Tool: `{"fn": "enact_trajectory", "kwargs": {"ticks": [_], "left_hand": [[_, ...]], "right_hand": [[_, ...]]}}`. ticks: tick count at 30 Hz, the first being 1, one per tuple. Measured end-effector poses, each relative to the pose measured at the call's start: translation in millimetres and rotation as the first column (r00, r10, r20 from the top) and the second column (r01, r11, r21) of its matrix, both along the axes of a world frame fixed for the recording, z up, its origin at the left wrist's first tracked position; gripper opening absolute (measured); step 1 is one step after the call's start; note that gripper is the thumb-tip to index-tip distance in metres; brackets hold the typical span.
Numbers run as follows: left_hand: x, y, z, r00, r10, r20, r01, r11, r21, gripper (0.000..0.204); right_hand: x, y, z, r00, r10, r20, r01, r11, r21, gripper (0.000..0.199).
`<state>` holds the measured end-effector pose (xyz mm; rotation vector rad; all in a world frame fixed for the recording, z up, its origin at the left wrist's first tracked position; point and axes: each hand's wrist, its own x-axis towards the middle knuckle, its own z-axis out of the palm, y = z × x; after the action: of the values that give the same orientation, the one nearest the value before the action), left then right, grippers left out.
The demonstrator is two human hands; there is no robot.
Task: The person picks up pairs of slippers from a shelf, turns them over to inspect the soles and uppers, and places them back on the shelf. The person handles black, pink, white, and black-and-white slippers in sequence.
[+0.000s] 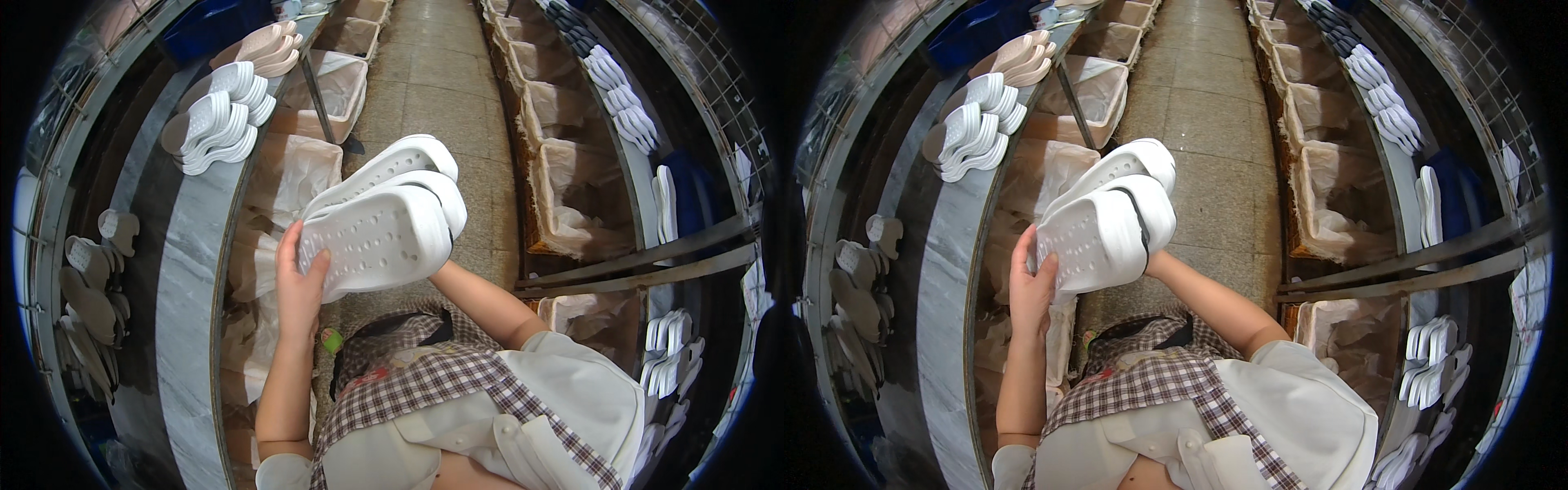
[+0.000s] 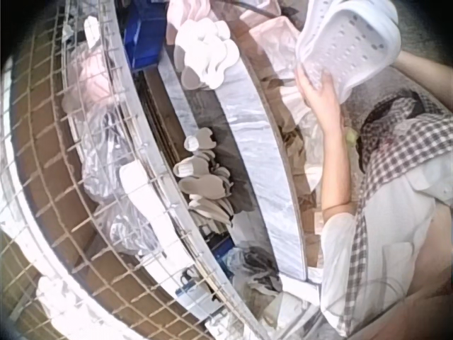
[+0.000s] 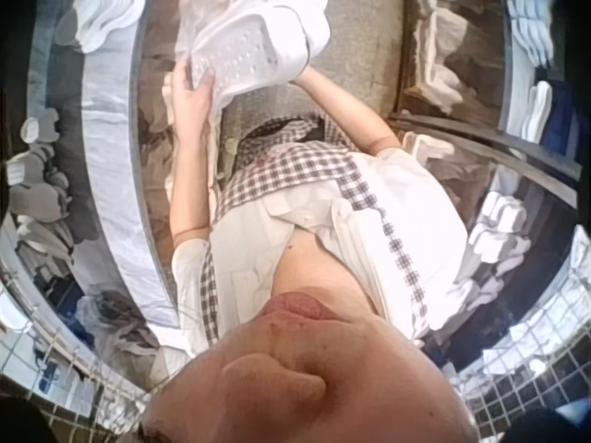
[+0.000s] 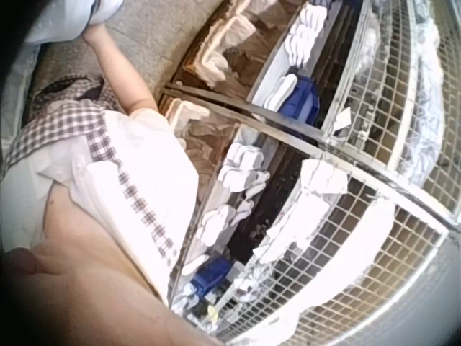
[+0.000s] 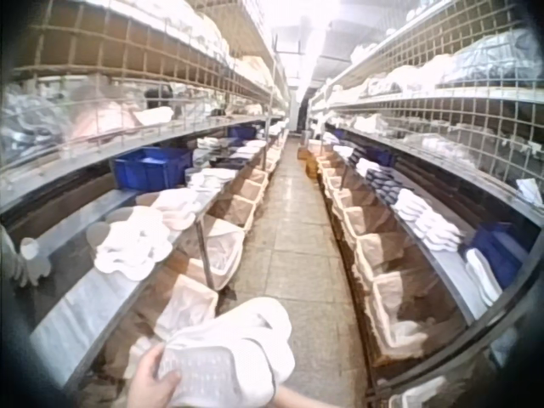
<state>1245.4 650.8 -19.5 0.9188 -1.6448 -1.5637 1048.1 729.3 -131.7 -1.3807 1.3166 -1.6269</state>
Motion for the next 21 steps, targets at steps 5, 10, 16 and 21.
{"fn": "enact_trajectory", "kwargs": {"ticks": [5,10,16,21], "left_hand": [[-1.0,2.8,3.6,0.997,0.039,-0.069,-0.031,0.993,0.112,0.055],[2.7,8.5,5.5,0.982,0.105,-0.157,-0.061,0.963,0.263,0.064],[6.0,15.9,-17.9,0.918,0.275,-0.286,-0.039,0.781,0.624,0.054],[15.5,9.0,-32.5,0.805,0.258,-0.534,0.288,0.616,0.733,0.043]], "right_hand": [[3.0,6.9,0.8,1.0,0.001,-0.016,-0.001,1.0,0.003,0.046],[1.0,7.0,6.5,0.997,0.018,-0.076,-0.019,1.0,-0.005,0.043],[-5.1,-17.9,24.3,0.95,-0.061,-0.306,0.022,0.991,-0.129,0.04],[-10.6,-24.5,63.9,0.845,-0.154,-0.513,0.009,0.962,-0.273,0.038]]}}
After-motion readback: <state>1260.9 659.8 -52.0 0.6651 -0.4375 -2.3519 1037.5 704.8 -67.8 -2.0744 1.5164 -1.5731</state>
